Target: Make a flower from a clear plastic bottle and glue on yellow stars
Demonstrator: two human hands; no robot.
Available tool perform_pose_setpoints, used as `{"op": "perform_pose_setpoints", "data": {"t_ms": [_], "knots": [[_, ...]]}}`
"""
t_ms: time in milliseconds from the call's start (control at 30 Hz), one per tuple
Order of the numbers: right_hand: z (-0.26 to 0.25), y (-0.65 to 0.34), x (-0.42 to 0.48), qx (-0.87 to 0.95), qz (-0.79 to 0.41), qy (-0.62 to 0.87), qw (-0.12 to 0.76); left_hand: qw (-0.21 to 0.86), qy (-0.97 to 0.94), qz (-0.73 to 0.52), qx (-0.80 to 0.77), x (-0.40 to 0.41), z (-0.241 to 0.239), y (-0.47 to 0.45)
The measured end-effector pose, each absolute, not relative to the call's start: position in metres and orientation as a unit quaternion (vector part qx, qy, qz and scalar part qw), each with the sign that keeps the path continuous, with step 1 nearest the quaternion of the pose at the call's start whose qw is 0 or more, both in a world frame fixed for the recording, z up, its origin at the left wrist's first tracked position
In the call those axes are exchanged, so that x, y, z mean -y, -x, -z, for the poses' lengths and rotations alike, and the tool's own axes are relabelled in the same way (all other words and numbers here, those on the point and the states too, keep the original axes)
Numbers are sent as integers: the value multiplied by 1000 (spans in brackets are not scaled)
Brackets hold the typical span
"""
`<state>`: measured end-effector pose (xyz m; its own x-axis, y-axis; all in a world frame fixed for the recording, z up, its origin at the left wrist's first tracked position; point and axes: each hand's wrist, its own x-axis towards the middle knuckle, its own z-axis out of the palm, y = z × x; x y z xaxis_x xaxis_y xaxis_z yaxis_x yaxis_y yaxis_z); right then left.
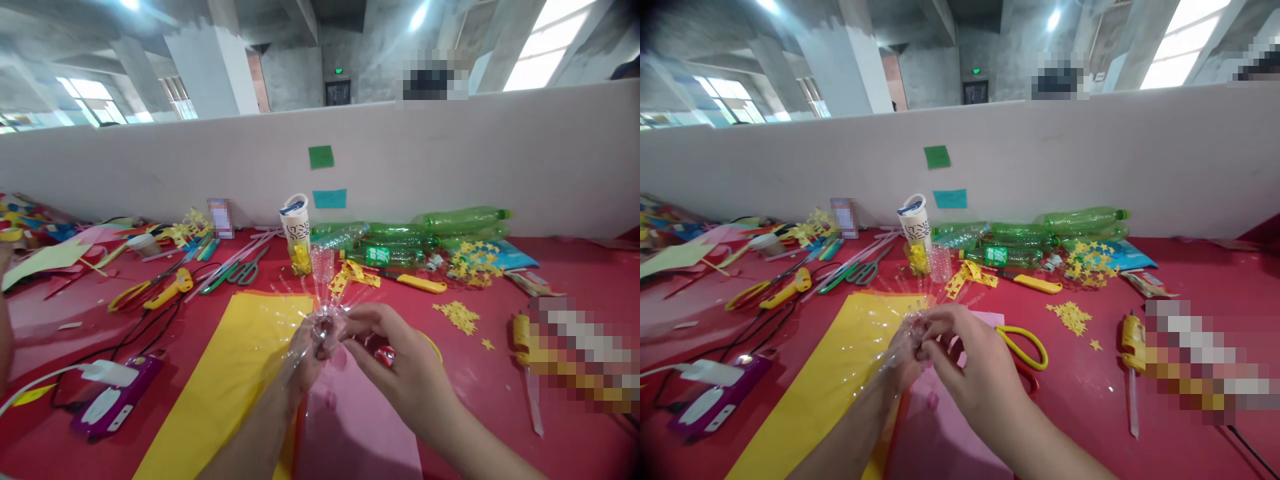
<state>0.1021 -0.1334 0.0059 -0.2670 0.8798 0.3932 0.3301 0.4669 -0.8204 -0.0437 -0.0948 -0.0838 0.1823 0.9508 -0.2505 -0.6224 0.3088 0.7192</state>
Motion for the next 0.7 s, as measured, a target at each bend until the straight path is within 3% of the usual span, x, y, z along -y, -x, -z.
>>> {"op": "perform_pose_setpoints", "data": {"t_ms": [367,700], "knots": [[-2,-102,133,772,-196,389,462,737,-240,-526,-350,95,83,44],[-3,-103,135,774,-189,387,463,747,-231,-510,-359,93,78,42]]}}
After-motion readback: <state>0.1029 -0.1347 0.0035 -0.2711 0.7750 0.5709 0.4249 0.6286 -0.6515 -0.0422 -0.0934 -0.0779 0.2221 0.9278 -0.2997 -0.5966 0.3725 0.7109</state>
